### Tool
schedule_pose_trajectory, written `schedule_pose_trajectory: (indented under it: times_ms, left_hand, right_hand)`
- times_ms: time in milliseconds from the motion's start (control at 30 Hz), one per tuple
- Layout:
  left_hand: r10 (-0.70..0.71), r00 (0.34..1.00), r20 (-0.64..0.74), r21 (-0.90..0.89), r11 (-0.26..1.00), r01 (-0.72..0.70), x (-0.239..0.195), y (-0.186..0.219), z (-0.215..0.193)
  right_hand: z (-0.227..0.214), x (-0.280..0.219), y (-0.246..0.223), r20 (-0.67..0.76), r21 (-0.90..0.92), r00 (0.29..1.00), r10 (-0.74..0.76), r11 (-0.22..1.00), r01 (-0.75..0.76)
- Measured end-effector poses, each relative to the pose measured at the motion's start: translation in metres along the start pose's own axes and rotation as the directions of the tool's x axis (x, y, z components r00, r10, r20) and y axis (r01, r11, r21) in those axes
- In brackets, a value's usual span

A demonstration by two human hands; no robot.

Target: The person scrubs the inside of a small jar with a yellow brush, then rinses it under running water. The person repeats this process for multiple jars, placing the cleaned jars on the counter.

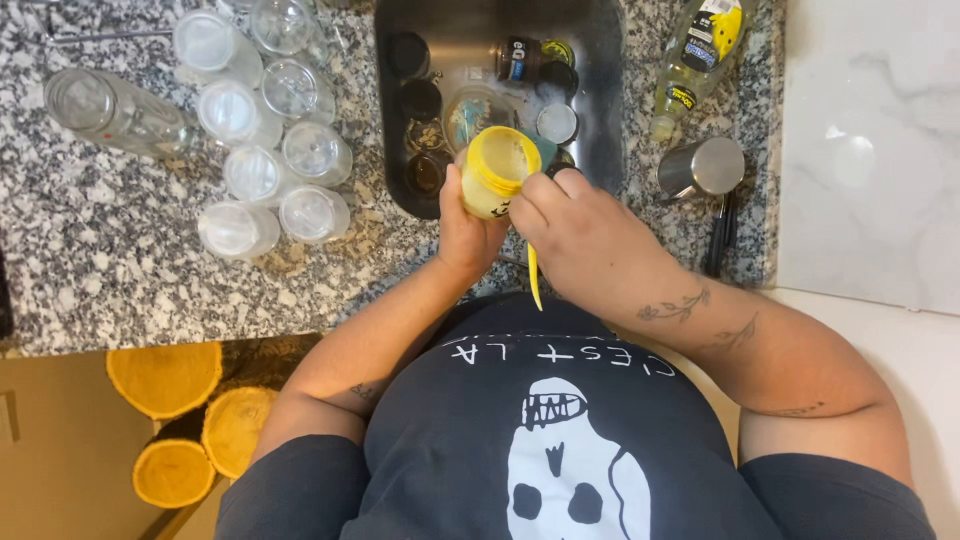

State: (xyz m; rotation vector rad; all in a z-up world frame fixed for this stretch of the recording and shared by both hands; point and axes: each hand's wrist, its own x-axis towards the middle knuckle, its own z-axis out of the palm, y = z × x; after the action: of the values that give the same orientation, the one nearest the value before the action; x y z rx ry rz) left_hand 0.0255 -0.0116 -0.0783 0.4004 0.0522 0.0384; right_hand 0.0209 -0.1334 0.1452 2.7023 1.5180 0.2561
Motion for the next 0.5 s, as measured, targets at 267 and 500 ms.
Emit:
schedule_pose_trajectory:
  times_ms: [267,500]
  left_hand:
    - [-0.228,0.971,0.079,-0.038,0.972,0.231,-0.013,0.017,0.005]
    - [-0.483,0.867,0.123,-0.096,0.864,0.494,-0.006,0.058,0.041]
  right_hand:
    - [-0.011,-0.007,0.000,0.013,0.127,1.000,0.016,0.992,-0.018]
    - [-0.004,-0.021,0.016,-0.060,0.286,0.993,0.104,0.955,-0.083]
